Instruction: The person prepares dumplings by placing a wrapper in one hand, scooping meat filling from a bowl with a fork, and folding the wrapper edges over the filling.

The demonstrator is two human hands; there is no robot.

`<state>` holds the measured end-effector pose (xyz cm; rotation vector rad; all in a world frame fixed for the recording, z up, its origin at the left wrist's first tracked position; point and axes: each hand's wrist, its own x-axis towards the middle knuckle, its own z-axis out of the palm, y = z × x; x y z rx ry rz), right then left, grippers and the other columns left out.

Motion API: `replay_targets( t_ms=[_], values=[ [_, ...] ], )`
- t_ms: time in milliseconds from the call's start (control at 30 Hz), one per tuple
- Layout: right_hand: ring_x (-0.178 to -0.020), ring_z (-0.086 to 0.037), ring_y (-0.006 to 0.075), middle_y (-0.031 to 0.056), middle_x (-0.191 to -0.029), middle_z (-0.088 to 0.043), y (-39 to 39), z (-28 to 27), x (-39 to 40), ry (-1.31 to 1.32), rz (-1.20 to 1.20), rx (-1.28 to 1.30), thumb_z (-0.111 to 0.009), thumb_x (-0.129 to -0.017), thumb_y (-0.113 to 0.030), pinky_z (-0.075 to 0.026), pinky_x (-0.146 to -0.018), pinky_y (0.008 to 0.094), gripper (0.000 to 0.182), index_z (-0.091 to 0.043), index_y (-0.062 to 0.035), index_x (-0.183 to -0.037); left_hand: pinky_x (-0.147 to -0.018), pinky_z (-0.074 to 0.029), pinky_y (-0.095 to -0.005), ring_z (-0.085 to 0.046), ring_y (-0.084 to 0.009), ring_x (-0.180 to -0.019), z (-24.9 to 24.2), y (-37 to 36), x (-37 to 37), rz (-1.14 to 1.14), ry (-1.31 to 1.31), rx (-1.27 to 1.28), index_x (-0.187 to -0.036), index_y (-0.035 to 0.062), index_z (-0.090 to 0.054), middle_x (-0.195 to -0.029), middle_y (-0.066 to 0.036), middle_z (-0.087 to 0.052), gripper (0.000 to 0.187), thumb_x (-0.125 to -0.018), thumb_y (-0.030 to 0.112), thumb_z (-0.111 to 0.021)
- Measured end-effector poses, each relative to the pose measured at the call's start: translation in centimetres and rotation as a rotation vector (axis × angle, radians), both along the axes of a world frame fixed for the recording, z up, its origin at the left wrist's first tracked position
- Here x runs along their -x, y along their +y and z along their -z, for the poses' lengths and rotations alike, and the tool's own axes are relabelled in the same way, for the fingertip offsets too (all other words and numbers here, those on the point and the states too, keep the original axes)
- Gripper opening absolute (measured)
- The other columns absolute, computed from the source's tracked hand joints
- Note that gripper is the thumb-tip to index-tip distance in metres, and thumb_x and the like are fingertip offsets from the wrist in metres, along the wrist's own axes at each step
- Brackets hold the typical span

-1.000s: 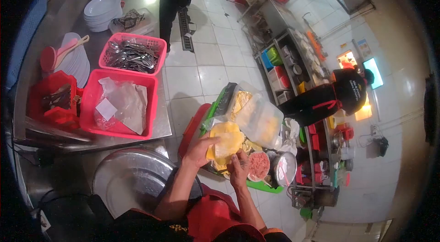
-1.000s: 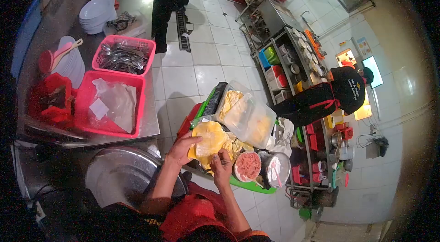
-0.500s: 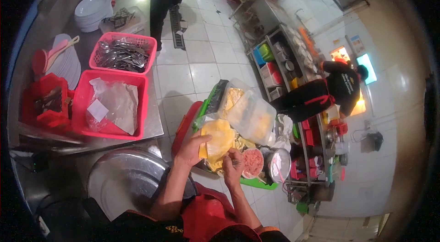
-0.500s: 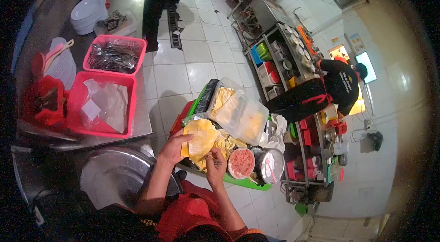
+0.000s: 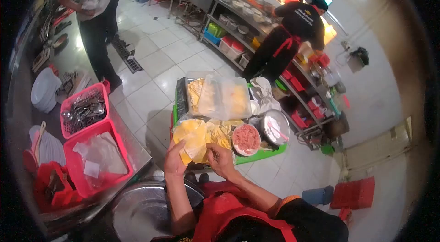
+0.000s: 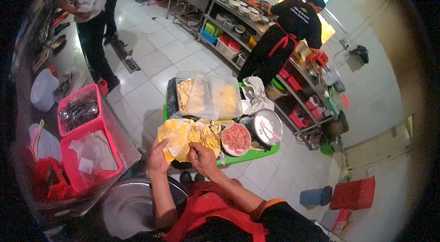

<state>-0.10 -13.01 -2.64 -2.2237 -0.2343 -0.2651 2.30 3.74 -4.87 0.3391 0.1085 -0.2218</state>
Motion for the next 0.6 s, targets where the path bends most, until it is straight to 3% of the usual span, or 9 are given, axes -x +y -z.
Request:
replay_targets(
  t_ms=[233,433,533,600],
  values=[
    [-0.058,-0.052,0.0073,0.0015,-0.068,-0.061,-0.9,0.3,-0.7,0.233,0.092,-0.234,-0.053,-0.093,-0.008,-0.042,-0.053,0.0226,0.018,-0.065,0.0019,-0.101,-0.106,-0.041,-0.0421,-0.05,-0.0309,-0.127,-0.6,0.0,0.1,0.018,-0.013,-0.045,-0.142,-0.001,-0.034,-0.138,-0.018,-0.047,0.051,-0.093,0.003,-0.049],
    [-0.072,-0.059,0.0097,0.0044,-0.078,-0.065,-2.5,1.7,-1.9,0.265,0.147,-0.365,-0.051,-0.094,-0.01,-0.047,-0.068,0.0253,0.018,-0.065,-0.0001,-0.1,-0.107,-0.041,-0.0433,-0.05,-0.0317,-0.126,-0.1,0.3,0.1,0.004,0.042,-0.033,-0.142,-0.0018,-0.035,-0.138,-0.019,-0.048,0.049,-0.094,0.005,-0.048],
    [-0.078,-0.057,0.0086,0.0007,-0.085,-0.063,-2.2,0.9,-1.8,0.358,-0.043,-0.578,-0.054,-0.097,-0.015,-0.045,-0.074,0.0235,0.019,-0.062,0.0003,-0.106,-0.107,-0.041,-0.0431,-0.05,-0.0314,-0.126,0.1,0.2,0.1,-0.003,0.018,-0.045,-0.141,-0.0017,-0.035,-0.138,-0.019,-0.048,0.049,-0.095,0.005,-0.048],
    [-0.078,-0.056,0.0073,-0.0005,-0.085,-0.061,-1.3,0.0,-1.5,0.35,-0.08,-0.527,-0.056,-0.097,-0.015,-0.045,-0.072,0.0227,0.018,-0.061,-0.0002,-0.107,-0.107,-0.041,-0.0428,-0.051,-0.031,-0.126,0.3,0.1,0.0,0.006,0.013,-0.06,-0.141,-0.0017,-0.035,-0.138,-0.019,-0.048,0.048,-0.095,0.006,-0.048]
  ],
)
